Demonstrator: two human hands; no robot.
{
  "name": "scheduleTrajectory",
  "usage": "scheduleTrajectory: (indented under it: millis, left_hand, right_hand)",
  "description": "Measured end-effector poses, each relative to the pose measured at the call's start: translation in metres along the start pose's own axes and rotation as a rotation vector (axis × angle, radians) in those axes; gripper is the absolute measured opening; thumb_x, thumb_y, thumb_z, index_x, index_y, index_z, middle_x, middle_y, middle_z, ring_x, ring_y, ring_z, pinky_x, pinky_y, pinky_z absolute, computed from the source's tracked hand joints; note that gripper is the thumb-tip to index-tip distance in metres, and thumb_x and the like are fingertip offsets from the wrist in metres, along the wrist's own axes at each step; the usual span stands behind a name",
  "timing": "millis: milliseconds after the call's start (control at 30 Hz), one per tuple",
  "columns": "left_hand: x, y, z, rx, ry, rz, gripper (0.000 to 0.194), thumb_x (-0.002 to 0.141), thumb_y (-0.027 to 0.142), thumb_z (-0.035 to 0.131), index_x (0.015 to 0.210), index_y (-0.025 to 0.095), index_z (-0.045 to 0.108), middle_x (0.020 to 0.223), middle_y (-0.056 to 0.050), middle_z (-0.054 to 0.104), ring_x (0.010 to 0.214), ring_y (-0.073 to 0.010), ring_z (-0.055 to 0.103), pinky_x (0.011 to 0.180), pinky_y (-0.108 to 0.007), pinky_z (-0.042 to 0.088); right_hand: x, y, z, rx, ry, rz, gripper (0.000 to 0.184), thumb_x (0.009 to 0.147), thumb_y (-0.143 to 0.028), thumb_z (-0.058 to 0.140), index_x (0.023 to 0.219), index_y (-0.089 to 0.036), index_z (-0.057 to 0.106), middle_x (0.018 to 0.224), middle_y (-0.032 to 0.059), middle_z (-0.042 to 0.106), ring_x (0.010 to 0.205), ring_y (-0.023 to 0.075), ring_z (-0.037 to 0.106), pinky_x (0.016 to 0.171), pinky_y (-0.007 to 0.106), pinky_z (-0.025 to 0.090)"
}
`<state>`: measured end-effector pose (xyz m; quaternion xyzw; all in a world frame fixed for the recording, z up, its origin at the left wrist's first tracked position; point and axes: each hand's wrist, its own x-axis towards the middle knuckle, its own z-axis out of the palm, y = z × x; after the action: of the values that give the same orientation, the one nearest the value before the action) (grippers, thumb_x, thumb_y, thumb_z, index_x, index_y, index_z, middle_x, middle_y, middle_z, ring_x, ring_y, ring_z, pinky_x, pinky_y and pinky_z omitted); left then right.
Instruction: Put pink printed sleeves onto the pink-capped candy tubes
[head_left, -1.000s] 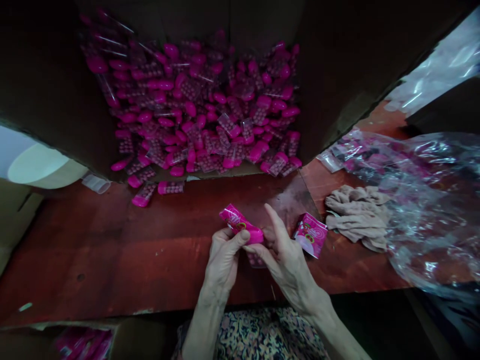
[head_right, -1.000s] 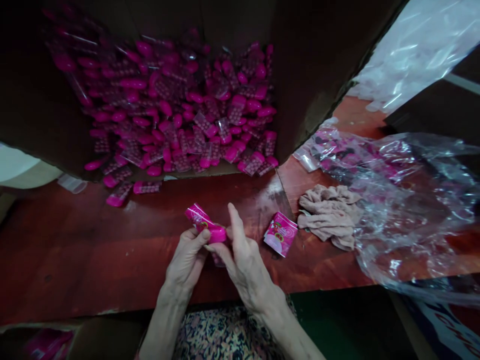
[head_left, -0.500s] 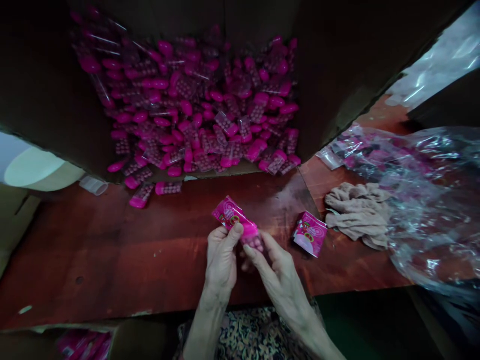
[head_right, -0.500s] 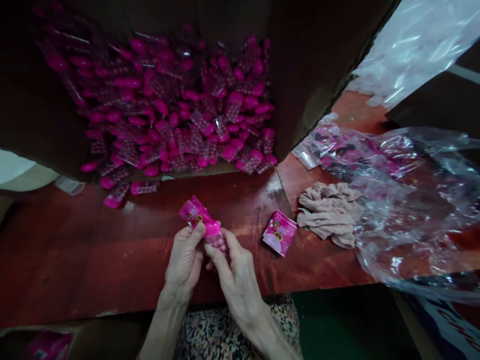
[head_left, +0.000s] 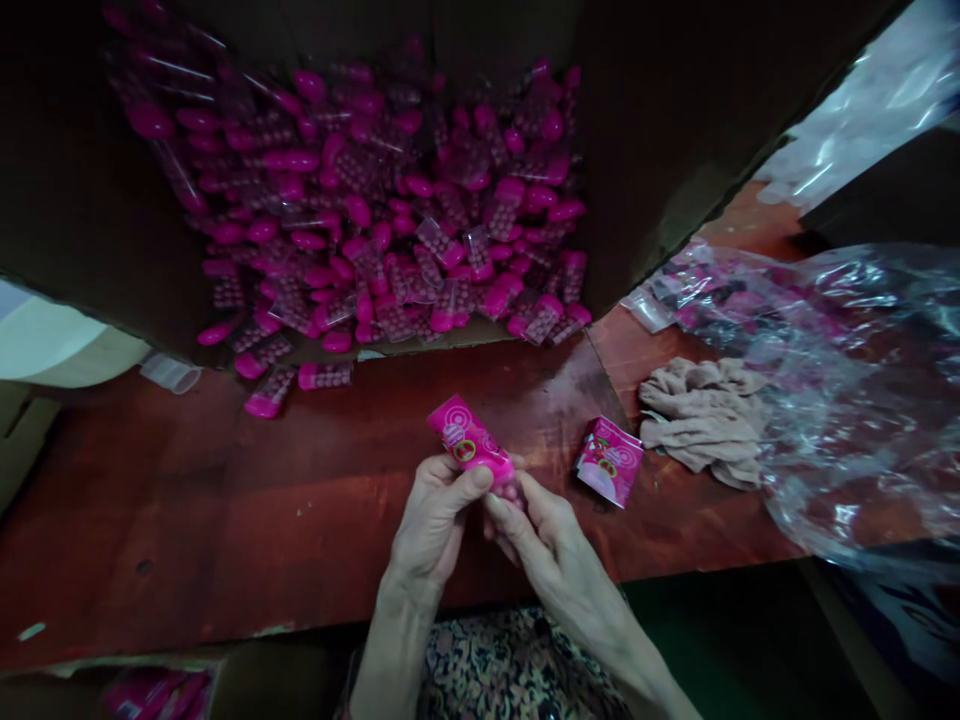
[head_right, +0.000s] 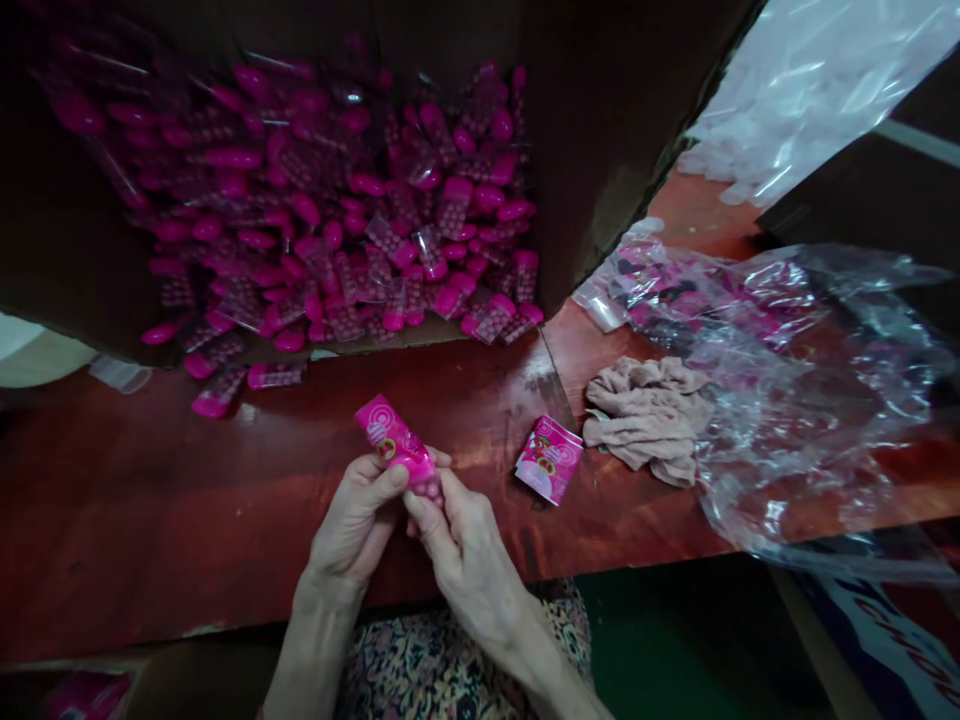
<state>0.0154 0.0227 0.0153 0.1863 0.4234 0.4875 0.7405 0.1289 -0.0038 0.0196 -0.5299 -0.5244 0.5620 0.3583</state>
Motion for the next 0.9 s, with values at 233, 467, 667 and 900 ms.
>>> scheduleTrajectory:
  millis: [233,467,667,900]
  left_hand:
    - [-0.004,-0.004,0.003,0.088,0.115,0.02,0.01,0.063,0.02,0.075,0.066,0.011,0.071,0.059,-0.003,0.066,0.051,-0.0086,0.055,0.052,-0.019,0.045]
    - [-0.005,0.0,0.004,0.022,0.071,-0.012,0.023,0.073,0.032,0.066,0.078,0.01,0.071,0.052,-0.002,0.06,0.037,-0.0069,0.044,0.032,-0.018,0.035]
    - [-0.006,-0.008,0.01,0.035,0.068,0.011,0.021,0.074,0.03,0.065,0.071,0.01,0.067,0.055,-0.003,0.061,0.037,-0.0054,0.044,0.033,-0.016,0.033]
    - [-0.007,-0.01,0.01,-0.031,0.011,-0.037,0.023,0.075,0.031,0.065,0.078,0.009,0.07,0.059,-0.003,0.061,0.04,-0.0028,0.042,0.037,-0.013,0.036]
  right_hand:
    - [-0.003,0.009,-0.001,-0.062,0.12,0.023,0.026,0.084,-0.042,0.052,0.095,-0.019,0.058,0.073,0.0037,0.057,0.062,0.0152,0.051,0.054,0.025,0.043]
    - [0.003,-0.003,-0.009,0.362,-0.197,0.138,0.026,0.083,-0.038,0.058,0.096,-0.016,0.053,0.07,-0.0019,0.054,0.057,0.0087,0.049,0.056,0.022,0.042]
    - [-0.006,-0.002,0.003,0.203,0.005,0.144,0.031,0.09,-0.044,0.042,0.075,-0.018,0.048,0.058,-0.0053,0.044,0.045,0.0066,0.037,0.042,0.02,0.03]
    - [-0.004,0.007,0.005,0.241,0.084,0.103,0.025,0.089,-0.043,0.045,0.085,-0.019,0.05,0.06,-0.0057,0.044,0.046,0.0064,0.038,0.041,0.018,0.031]
